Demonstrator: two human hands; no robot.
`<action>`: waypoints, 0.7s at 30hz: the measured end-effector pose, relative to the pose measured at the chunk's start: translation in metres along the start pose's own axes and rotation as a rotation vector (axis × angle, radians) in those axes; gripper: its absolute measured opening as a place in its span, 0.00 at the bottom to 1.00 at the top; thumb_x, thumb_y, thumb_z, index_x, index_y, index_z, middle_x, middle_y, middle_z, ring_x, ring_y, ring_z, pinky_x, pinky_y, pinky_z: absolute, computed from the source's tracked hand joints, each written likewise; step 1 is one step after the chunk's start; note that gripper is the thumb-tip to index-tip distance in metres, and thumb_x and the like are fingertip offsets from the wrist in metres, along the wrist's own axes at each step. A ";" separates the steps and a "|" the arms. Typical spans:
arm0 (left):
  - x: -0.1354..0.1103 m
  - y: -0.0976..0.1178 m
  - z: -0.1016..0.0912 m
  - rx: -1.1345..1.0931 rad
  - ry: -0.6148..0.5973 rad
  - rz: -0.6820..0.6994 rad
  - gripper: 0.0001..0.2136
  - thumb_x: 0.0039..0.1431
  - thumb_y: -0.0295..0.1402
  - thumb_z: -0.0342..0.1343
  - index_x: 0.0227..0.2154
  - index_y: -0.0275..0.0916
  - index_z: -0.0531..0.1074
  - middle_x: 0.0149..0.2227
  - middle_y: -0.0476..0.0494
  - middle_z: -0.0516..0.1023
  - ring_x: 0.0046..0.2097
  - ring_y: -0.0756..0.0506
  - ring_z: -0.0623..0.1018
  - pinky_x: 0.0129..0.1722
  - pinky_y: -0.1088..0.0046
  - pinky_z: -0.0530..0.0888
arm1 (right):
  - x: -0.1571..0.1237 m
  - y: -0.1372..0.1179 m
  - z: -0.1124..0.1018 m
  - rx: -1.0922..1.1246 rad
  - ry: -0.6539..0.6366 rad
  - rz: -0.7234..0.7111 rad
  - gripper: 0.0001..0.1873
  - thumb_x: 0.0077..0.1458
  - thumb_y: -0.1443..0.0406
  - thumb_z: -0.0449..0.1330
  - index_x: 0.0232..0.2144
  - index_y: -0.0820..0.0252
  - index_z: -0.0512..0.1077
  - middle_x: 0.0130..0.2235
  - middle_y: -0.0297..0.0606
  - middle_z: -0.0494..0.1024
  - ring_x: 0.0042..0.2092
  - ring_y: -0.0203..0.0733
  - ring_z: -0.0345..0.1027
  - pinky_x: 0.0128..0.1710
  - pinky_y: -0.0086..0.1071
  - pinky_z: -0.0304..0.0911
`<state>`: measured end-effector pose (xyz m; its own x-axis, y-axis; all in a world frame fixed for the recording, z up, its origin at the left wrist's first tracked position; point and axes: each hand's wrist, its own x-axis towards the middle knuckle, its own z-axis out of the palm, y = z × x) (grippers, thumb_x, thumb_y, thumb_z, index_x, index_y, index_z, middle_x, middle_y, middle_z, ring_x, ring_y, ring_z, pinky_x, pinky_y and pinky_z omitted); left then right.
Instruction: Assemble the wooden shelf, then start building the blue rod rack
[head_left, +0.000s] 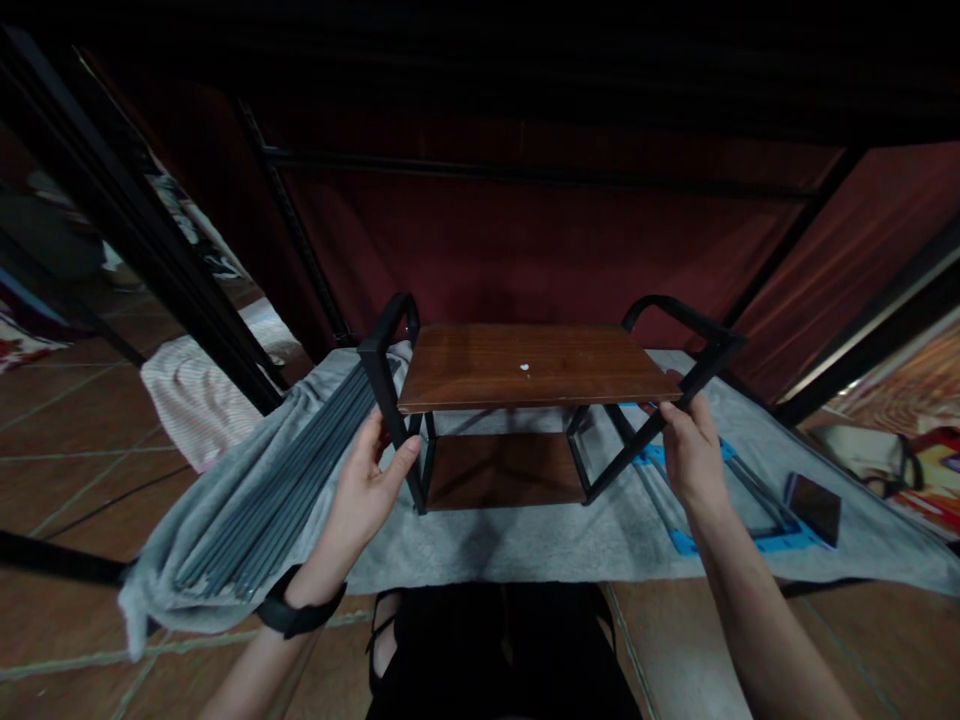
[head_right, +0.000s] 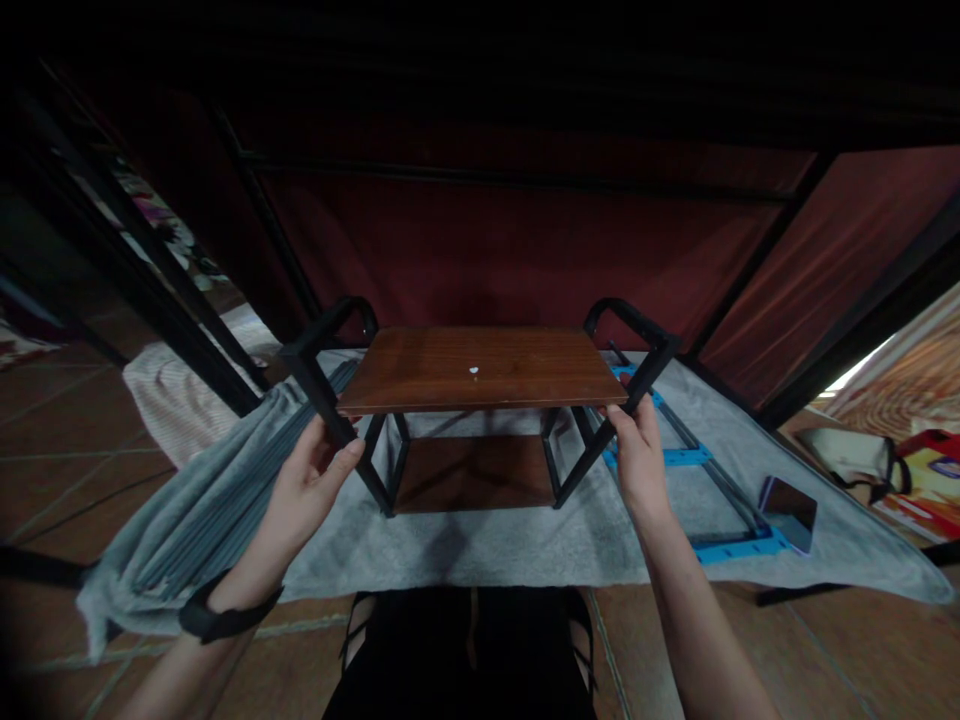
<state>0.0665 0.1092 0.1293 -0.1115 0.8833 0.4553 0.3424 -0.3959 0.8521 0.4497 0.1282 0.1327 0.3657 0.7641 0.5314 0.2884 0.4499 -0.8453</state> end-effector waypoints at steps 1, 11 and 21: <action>0.003 0.004 0.001 -0.003 0.007 0.016 0.26 0.61 0.43 0.56 0.61 0.41 0.63 0.59 0.39 0.70 0.60 0.40 0.70 0.62 0.60 0.65 | 0.002 -0.002 0.001 0.067 -0.006 0.023 0.25 0.60 0.54 0.52 0.57 0.53 0.66 0.53 0.40 0.73 0.55 0.49 0.67 0.53 0.47 0.66; 0.011 0.010 -0.004 -0.039 -0.060 0.027 0.20 0.63 0.43 0.53 0.54 0.40 0.69 0.51 0.40 0.77 0.56 0.40 0.74 0.59 0.61 0.67 | 0.014 -0.013 -0.003 0.223 0.039 0.105 0.20 0.49 0.53 0.68 0.43 0.53 0.76 0.42 0.35 0.78 0.43 0.44 0.73 0.47 0.41 0.70; 0.017 -0.092 -0.009 -0.305 0.093 -0.437 0.23 0.49 0.46 0.62 0.44 0.34 0.76 0.42 0.38 0.81 0.44 0.41 0.79 0.43 0.66 0.74 | 0.016 -0.009 -0.005 0.263 0.059 0.109 0.19 0.48 0.54 0.69 0.41 0.54 0.77 0.37 0.33 0.77 0.33 0.36 0.69 0.40 0.36 0.68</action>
<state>0.0249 0.1582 0.0609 -0.2701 0.9615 0.0509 -0.0392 -0.0638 0.9972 0.4576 0.1337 0.1492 0.4351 0.7896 0.4327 0.0078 0.4772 -0.8788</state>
